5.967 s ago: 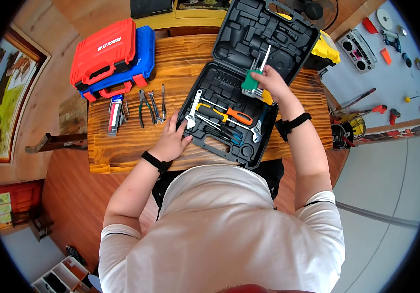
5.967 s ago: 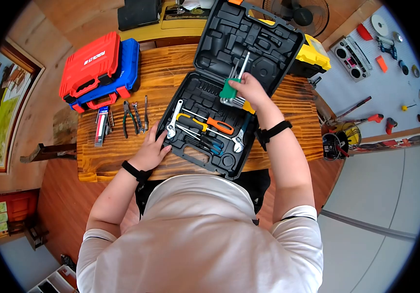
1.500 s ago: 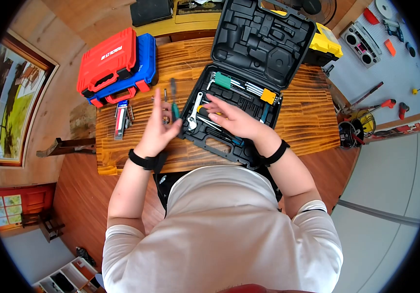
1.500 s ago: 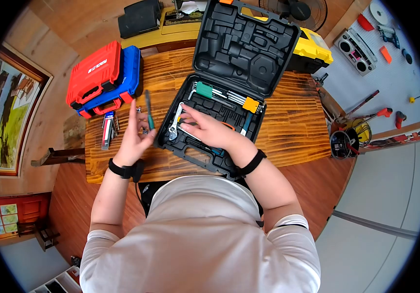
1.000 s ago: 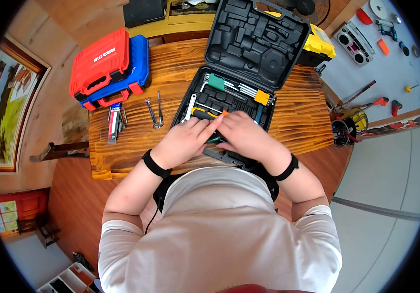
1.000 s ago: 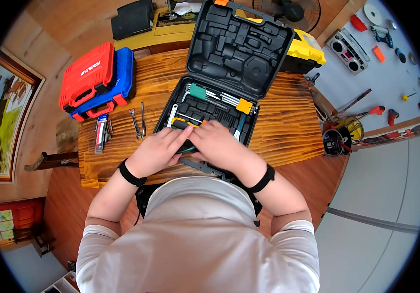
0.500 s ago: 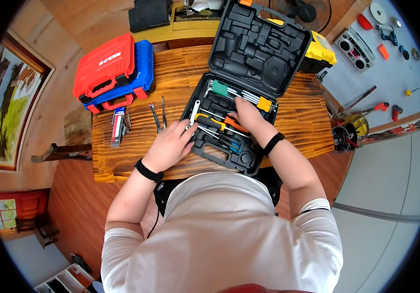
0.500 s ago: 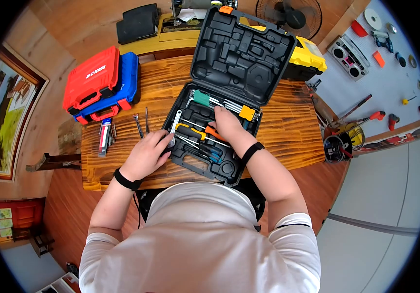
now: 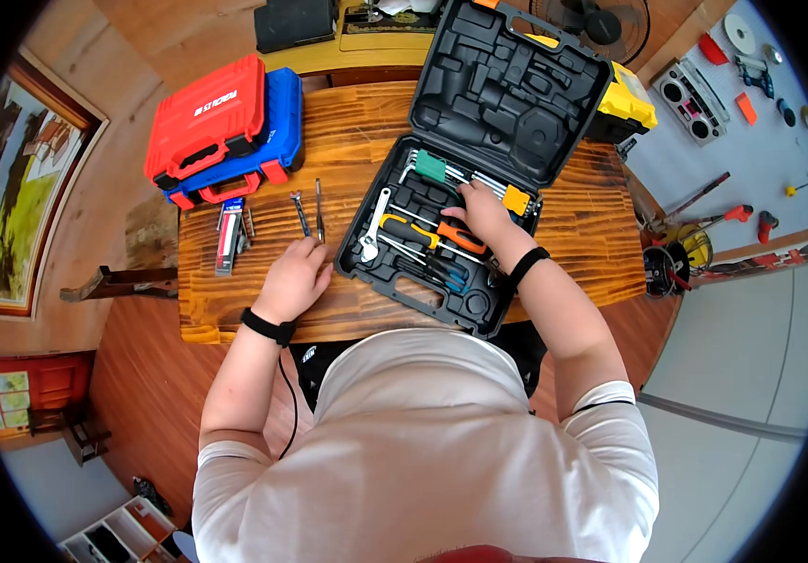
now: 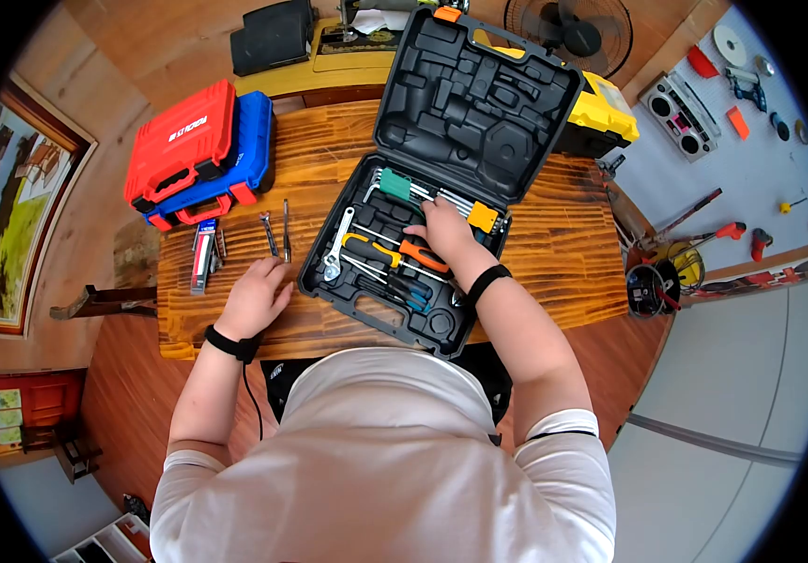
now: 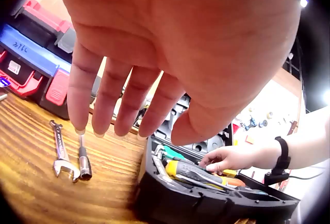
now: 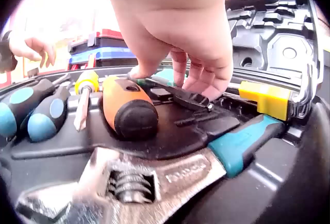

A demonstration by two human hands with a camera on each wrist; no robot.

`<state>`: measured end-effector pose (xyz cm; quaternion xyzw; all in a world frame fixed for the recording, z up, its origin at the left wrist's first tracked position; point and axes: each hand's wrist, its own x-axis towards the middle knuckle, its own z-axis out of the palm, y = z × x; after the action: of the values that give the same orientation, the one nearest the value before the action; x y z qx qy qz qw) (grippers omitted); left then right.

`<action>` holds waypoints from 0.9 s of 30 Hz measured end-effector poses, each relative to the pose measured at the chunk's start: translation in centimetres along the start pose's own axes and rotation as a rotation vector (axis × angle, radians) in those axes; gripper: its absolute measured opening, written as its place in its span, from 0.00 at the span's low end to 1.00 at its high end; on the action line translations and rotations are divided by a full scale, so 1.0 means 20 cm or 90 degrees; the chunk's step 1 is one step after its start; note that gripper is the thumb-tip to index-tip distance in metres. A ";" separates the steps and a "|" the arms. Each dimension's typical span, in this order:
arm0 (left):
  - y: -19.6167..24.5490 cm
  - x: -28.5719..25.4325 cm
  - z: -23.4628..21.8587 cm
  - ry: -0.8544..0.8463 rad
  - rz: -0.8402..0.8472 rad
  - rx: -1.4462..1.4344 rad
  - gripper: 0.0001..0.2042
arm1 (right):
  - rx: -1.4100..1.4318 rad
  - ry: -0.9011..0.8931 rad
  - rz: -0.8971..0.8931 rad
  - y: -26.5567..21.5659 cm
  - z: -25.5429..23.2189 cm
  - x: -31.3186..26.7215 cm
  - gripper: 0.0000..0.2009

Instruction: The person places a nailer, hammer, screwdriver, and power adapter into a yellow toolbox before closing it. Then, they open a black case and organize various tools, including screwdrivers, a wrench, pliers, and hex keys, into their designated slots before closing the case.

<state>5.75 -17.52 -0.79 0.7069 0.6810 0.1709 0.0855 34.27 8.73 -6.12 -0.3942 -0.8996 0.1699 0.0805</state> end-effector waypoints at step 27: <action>-0.36 0.16 0.31 -0.110 -0.250 0.012 0.37 | -0.233 -0.188 0.040 -0.09 0.02 0.10 0.17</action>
<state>1.27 -13.13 -8.74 0.5735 0.7974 0.0832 0.1685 31.68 8.95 -5.74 -0.4009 -0.9048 0.0618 -0.1299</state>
